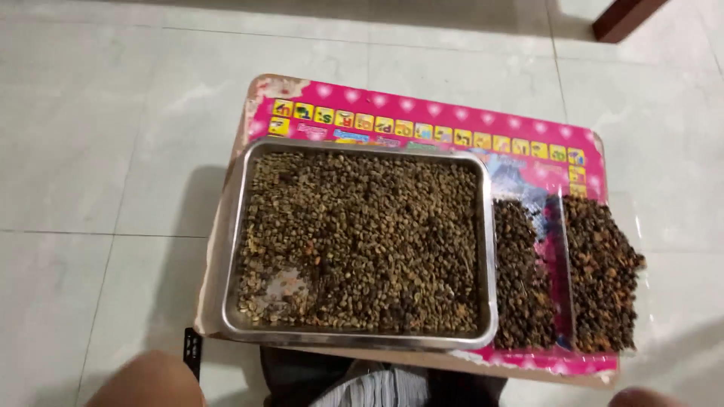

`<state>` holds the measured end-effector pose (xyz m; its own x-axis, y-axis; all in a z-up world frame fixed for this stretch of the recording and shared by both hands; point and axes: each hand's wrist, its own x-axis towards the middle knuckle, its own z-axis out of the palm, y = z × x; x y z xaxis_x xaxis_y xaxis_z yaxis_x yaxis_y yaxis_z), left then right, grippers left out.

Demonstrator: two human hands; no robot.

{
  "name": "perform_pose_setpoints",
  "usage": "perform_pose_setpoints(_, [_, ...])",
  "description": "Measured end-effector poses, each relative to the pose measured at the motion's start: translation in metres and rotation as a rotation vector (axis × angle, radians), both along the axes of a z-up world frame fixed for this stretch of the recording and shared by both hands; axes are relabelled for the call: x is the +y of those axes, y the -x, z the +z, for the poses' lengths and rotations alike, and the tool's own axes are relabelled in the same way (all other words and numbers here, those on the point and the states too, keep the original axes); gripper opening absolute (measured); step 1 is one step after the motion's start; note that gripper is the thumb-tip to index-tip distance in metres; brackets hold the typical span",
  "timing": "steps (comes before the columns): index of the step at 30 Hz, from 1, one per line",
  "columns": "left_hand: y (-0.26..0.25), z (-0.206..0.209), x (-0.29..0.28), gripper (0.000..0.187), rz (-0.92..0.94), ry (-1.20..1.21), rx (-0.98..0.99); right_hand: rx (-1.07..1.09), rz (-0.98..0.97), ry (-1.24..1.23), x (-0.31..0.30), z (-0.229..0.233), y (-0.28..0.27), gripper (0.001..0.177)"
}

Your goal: Manually sorting coffee beans by picking out defective ones from a metal tray and placing them into a separate pile.

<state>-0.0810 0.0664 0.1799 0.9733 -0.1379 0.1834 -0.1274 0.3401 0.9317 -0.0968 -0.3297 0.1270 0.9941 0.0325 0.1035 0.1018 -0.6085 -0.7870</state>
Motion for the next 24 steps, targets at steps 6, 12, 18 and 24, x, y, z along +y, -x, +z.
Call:
perform_pose_setpoints(6, [-0.045,-0.092,-0.037,0.014,-0.102,0.071,-0.027,-0.080,0.151,0.108,0.042,-0.079,-0.095,0.012])
perform_pose_setpoints(12, [-0.078,-0.160,-0.058,0.021,-0.139,0.124,0.747,-0.234,0.373,0.479,0.079,-0.131,-0.125,0.029])
perform_pose_setpoints(18, [-0.116,-0.144,-0.067,0.018,-0.082,-0.149,0.521,-0.023,0.370,0.314,0.078,-0.139,-0.119,0.008])
perform_pose_setpoints(24, [-0.152,-0.155,-0.064,0.015,-0.118,-1.024,0.036,0.536,0.069,-0.766,0.066,-0.144,-0.123,0.006])
